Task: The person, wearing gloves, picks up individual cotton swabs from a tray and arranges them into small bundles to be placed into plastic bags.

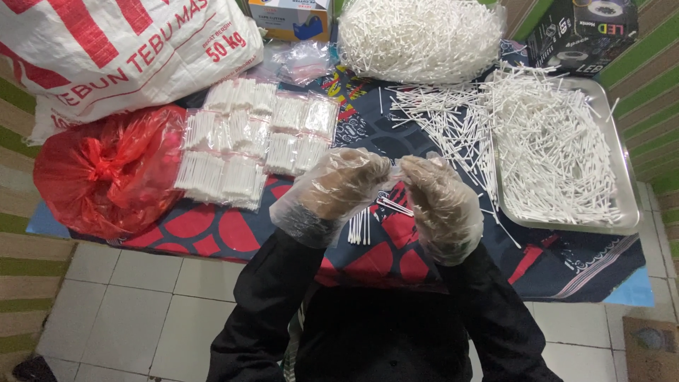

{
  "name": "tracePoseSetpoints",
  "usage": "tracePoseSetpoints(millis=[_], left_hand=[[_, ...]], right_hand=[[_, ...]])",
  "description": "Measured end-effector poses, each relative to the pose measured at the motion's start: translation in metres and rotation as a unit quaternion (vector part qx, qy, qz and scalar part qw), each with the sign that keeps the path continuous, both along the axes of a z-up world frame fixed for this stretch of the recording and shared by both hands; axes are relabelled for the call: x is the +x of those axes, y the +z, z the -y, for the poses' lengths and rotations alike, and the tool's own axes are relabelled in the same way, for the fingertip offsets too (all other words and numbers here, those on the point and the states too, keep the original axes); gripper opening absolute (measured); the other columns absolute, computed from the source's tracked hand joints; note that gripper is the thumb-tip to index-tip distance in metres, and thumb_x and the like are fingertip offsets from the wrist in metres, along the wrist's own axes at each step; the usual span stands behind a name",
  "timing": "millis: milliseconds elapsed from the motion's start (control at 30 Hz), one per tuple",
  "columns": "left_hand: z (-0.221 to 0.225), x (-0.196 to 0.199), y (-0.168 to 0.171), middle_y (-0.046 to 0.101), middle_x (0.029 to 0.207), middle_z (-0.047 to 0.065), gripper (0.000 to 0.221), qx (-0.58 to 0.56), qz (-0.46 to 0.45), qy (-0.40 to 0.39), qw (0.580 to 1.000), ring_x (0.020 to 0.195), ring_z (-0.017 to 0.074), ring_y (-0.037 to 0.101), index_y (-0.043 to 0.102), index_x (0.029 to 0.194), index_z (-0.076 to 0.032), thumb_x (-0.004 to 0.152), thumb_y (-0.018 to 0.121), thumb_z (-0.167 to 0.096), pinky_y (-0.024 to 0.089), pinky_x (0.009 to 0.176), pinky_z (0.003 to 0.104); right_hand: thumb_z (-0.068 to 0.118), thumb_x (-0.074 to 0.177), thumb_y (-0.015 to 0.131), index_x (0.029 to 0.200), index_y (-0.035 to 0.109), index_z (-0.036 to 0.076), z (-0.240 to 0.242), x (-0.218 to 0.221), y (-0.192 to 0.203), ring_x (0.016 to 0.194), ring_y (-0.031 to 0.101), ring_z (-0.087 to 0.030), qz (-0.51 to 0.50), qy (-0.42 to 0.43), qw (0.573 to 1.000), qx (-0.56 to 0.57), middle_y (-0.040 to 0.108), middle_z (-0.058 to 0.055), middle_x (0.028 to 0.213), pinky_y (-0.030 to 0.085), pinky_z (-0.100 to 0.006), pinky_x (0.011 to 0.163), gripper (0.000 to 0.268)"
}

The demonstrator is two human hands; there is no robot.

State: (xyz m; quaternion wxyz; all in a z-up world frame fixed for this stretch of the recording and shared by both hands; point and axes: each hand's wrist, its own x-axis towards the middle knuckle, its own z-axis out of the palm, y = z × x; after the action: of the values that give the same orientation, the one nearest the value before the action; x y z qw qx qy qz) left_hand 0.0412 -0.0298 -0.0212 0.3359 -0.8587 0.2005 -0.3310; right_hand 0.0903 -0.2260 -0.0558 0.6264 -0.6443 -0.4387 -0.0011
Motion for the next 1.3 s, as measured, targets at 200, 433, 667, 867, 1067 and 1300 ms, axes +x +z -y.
tracePoseSetpoints(millis=[200, 433, 667, 867, 1067, 1300], left_hand=[[0.0, -0.004, -0.017, 0.053, 0.083, -0.012, 0.016, -0.17, -0.054, 0.023, 0.984, 0.084, 0.0032, 0.063, 0.063, 0.104, -0.026, 0.104, 0.047, -0.031, 0.052, 0.076, 0.024], [-0.03, -0.02, 0.029, 0.052, 0.065, -0.022, 0.02, -0.263, -0.234, 0.072, 0.933, 0.065, 0.0025, 0.061, 0.054, 0.087, -0.03, 0.104, 0.047, -0.023, 0.051, 0.055, 0.023], [-0.017, -0.05, 0.077, 0.064, 0.074, -0.006, 0.016, -0.249, -0.219, 0.104, 0.938, 0.073, 0.0101, 0.066, 0.07, 0.095, -0.017, 0.099, 0.056, -0.009, 0.055, 0.059, 0.03], [-0.05, -0.031, -0.01, 0.049, 0.105, -0.005, 0.016, -0.061, -0.105, 0.046, 0.992, 0.092, 0.0124, 0.056, 0.057, 0.114, -0.022, 0.099, 0.053, -0.021, 0.051, 0.078, 0.027], [-0.038, -0.022, 0.005, 0.061, 0.061, -0.011, 0.033, -0.375, -0.153, 0.03, 0.914, 0.058, 0.008, 0.062, 0.058, 0.072, -0.026, 0.098, 0.066, -0.044, 0.047, 0.047, 0.023], [-0.017, -0.024, 0.026, 0.059, 0.062, -0.011, 0.034, -0.365, -0.228, 0.039, 0.902, 0.059, 0.007, 0.06, 0.06, 0.074, -0.025, 0.101, 0.061, -0.046, 0.049, 0.053, 0.024]], right_hand=[[0.021, 0.1, 0.066, 0.121, 0.077, 0.013, 0.002, 0.001, 0.02, 0.112, 0.073, -0.028, 0.422, -0.235, 0.869, -0.106, 0.077, -0.008, 0.121, 0.047, -0.046, 0.111, 0.025], [0.04, 0.095, 0.068, 0.107, 0.076, 0.029, 0.027, 0.034, -0.097, 0.09, 0.072, -0.019, 0.305, -0.256, 0.901, -0.174, 0.075, 0.005, 0.093, 0.057, -0.035, 0.084, 0.018], [0.041, 0.094, 0.063, 0.097, 0.072, 0.03, -0.014, 0.023, -0.084, 0.081, 0.072, -0.02, 0.291, -0.253, 0.875, -0.292, 0.072, 0.004, 0.082, 0.06, -0.04, 0.074, 0.015], [0.046, 0.09, 0.064, 0.089, 0.071, 0.041, -0.04, 0.013, -0.06, 0.078, 0.071, -0.013, 0.199, -0.321, 0.846, -0.377, 0.07, 0.014, 0.079, 0.06, -0.035, 0.069, 0.008], [0.051, 0.086, 0.066, 0.081, 0.069, 0.052, -0.01, 0.014, -0.048, 0.074, 0.07, -0.005, 0.106, -0.364, 0.803, -0.46, 0.067, 0.024, 0.076, 0.06, -0.03, 0.065, 0.006], [0.031, 0.111, 0.054, 0.145, 0.065, 0.018, 0.003, -0.007, 0.022, 0.146, 0.049, -0.03, -0.136, 0.117, 0.942, 0.285, 0.062, -0.002, 0.15, 0.039, -0.037, 0.124, 0.038]])
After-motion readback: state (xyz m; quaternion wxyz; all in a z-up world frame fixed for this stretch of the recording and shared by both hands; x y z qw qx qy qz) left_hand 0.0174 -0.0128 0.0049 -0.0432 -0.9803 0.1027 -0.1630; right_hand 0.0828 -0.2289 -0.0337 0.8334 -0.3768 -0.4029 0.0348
